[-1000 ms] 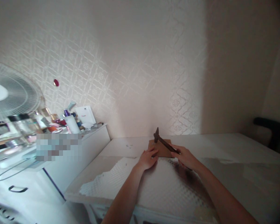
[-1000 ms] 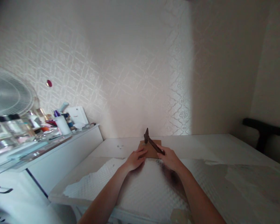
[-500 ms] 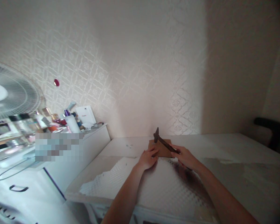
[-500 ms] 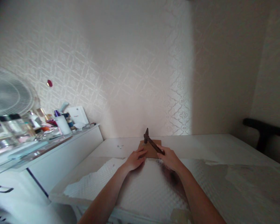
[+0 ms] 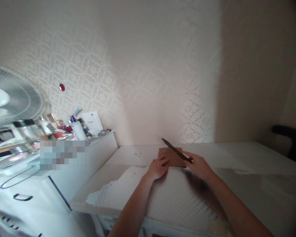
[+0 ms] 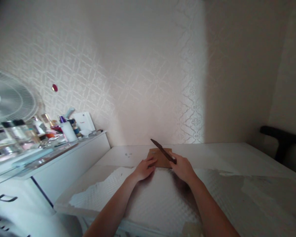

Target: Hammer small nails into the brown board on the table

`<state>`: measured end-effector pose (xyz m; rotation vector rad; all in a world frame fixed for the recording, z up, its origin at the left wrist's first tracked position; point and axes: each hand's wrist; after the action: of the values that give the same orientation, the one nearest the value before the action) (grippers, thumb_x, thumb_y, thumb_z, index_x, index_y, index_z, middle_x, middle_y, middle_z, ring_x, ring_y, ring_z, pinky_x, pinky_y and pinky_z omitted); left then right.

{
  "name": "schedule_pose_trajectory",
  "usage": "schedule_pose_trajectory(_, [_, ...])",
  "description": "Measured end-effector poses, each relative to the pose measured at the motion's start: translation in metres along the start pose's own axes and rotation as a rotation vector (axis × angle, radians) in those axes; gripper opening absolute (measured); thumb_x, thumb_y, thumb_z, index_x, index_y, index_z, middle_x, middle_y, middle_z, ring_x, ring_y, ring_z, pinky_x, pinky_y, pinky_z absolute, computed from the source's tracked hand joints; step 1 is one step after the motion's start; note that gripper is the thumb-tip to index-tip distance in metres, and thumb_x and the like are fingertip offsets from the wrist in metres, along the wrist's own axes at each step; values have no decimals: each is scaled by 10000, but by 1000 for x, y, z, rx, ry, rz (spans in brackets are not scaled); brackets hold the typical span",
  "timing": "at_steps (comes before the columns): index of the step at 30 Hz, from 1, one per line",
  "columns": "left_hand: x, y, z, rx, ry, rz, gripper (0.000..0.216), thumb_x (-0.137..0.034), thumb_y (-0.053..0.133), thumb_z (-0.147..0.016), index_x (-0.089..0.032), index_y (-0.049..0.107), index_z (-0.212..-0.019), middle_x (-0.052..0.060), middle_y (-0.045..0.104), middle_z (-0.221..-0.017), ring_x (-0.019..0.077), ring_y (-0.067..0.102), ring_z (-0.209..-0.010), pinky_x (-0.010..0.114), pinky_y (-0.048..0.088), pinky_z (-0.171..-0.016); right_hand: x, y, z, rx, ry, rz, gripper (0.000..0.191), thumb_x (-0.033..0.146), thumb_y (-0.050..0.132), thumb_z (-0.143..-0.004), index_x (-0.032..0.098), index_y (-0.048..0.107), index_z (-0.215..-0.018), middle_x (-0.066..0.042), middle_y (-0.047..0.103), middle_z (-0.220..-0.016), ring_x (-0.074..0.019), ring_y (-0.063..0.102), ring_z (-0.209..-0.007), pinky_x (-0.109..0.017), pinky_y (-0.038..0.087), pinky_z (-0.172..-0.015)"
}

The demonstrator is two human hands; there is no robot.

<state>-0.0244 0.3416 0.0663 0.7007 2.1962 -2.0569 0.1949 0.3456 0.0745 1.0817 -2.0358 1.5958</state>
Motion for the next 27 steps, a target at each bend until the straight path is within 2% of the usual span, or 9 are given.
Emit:
schedule_pose_trajectory(4, [-5,-4,2,-1,17,-25,481,-331,427,-906,-208,517,-1363,95,399,-1487,238,398,-1350,415,284,-1136,3,-1,3,-32,50,330,515,249,455,-870,222,492,-1383,-105,709,-1063,-252,660,-981,-347,478,-846])
schedule_pose_trajectory(8, [-8,-6,4,4,16,-62,484,-351,434,-901,-230,516,-1362,73,414,-1481,228,420,-1334,403,306,-1125,12,-5,9,-44,157,509,477,223,392,-893,215,521,-1353,-129,707,-1041,-294,669,-956,-386,488,-801])
schedule_pose_trajectory(13, [-14,-9,7,7,-28,-83,509,-492,439,-894,-250,551,-1328,63,457,-1453,256,458,-1301,427,346,-1092,4,-7,10,-77,296,582,420,243,380,-903,213,588,-1267,-134,706,-1000,-315,679,-909,-396,498,-745])
schedule_pose_trajectory(16, [-18,-10,8,-4,-43,-87,489,-507,434,-896,-265,583,-1294,56,490,-1427,266,488,-1269,446,368,-1069,-6,-4,8,-77,330,614,417,256,380,-905,203,593,-1259,-147,692,-1022,-326,677,-916,-403,501,-733])
schedule_pose_trajectory(23, [-20,-6,9,-45,-40,-98,433,-474,419,-908,-286,607,-1249,48,541,-1380,267,520,-1227,485,371,-1055,-18,6,8,-97,315,670,449,229,338,-903,185,592,-1271,-184,667,-1048,-327,678,-889,-426,508,-714])
schedule_pose_trajectory(27, [-22,-6,9,-58,-70,-78,421,-452,413,-912,-277,604,-1243,43,555,-1365,270,508,-1237,527,334,-1077,-21,10,12,-136,258,740,420,207,378,-874,183,649,-1193,-195,681,-1005,-352,647,-949,-452,505,-719])
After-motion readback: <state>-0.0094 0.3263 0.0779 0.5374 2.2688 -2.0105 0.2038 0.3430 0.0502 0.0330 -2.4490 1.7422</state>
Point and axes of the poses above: each hand's wrist, its own z-axis away from the middle knuckle, its own y-axis out of the palm, x = y × z
